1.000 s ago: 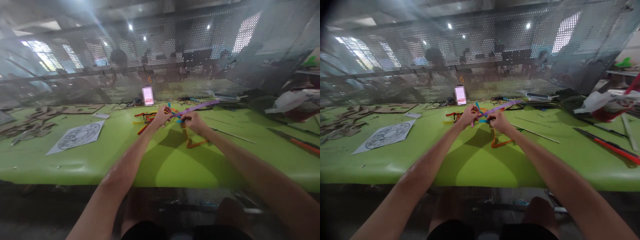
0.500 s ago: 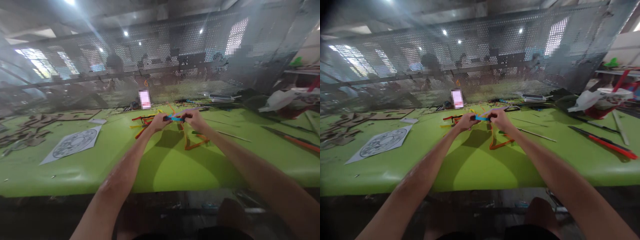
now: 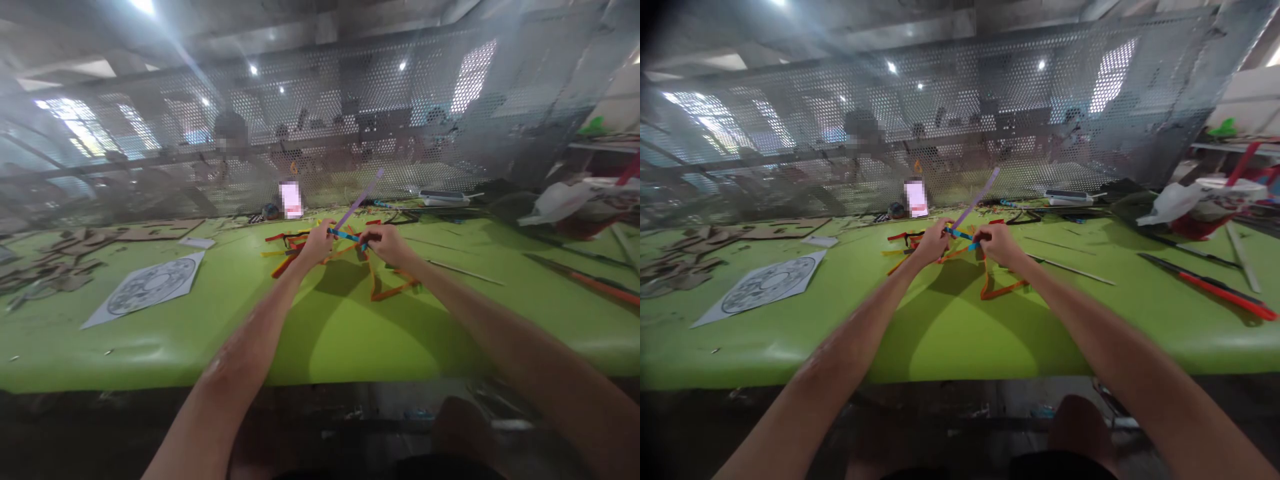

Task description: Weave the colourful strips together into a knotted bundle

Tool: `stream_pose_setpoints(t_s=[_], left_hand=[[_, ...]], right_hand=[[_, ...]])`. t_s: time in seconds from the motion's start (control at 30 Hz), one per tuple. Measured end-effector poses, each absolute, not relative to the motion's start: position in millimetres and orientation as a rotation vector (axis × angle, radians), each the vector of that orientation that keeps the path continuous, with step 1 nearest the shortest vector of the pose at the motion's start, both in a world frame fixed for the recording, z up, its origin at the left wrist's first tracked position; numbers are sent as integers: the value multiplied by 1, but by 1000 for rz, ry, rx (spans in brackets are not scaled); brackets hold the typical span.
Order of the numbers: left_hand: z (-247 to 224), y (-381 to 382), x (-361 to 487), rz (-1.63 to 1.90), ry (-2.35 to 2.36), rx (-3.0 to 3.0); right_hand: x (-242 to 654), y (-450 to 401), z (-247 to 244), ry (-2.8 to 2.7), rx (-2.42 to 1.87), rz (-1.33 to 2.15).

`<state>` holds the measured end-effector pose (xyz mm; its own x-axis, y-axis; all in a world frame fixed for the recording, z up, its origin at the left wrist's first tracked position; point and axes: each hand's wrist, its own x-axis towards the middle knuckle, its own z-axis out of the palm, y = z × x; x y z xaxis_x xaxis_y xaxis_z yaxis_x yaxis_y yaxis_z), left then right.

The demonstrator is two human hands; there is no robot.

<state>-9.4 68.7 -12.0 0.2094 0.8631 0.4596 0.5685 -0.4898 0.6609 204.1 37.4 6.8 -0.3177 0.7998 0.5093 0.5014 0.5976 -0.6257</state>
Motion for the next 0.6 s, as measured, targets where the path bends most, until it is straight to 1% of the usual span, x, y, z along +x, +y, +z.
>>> stream_pose_setpoints(t_s=[0.2, 0.33, 0.43, 0.6], left_hand=[[-12, 74, -8, 1335, 1437, 2040], [-12, 77, -8, 1369, 1391, 1983], [-12, 76, -6, 1350, 1322, 2017], [-8, 62, 0, 1226, 1272, 2282]], right_hand=[[198, 32, 4, -2064, -972, 612], [196, 33, 3, -1960, -942, 675], [196, 38, 1, -1837, -916, 659], [196, 46, -5, -1802, -921, 565]])
